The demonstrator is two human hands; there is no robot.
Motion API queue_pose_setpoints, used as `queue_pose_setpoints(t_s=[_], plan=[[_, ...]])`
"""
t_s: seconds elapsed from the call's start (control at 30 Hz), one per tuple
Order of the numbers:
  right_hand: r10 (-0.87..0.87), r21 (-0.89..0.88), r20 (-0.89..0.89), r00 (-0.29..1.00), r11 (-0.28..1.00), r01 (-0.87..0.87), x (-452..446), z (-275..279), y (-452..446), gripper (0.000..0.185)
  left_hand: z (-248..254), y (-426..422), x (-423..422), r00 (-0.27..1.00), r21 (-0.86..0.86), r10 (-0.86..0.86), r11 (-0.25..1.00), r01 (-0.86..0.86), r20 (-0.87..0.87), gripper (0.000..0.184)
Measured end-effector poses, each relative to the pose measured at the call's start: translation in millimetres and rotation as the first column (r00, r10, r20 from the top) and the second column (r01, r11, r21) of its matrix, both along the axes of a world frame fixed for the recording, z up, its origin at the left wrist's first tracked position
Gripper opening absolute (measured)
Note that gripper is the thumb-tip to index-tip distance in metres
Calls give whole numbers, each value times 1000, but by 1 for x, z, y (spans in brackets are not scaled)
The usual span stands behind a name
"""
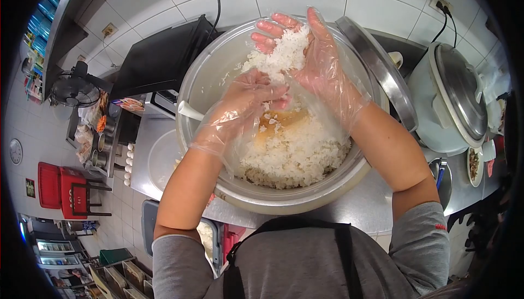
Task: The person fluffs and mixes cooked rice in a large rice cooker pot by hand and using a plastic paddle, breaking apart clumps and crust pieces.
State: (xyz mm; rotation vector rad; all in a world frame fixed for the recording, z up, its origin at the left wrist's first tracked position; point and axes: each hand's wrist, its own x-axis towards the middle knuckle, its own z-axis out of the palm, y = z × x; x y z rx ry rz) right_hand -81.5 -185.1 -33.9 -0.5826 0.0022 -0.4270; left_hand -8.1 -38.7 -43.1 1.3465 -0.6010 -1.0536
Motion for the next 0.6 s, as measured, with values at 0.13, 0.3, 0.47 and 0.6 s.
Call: queue_pose_setpoints(t_s=[0.13, 0.3, 0.47, 0.6], plan=[[91, -56, 90, 992, 995, -87, 0, -6, -2, 69, 2, 1, 1, 989, -100, 35, 994, -50, -146, 36], [45, -563, 23, 999, 826, -24, 5, -14, 1, 62, -2, 0, 2, 962, -199, 4, 978, -60, -274, 42], [-292, -983, 77, 953, 137, 122, -1, -22, 11, 59, -5, 4, 11, 923, -254, 38, 956, -145, -383, 39], [-346, -927, 197, 917, -371, 59, 1, -29, 11, 71, -5, -1, 15, 912, -239, -3, 965, -104, -409, 48]])
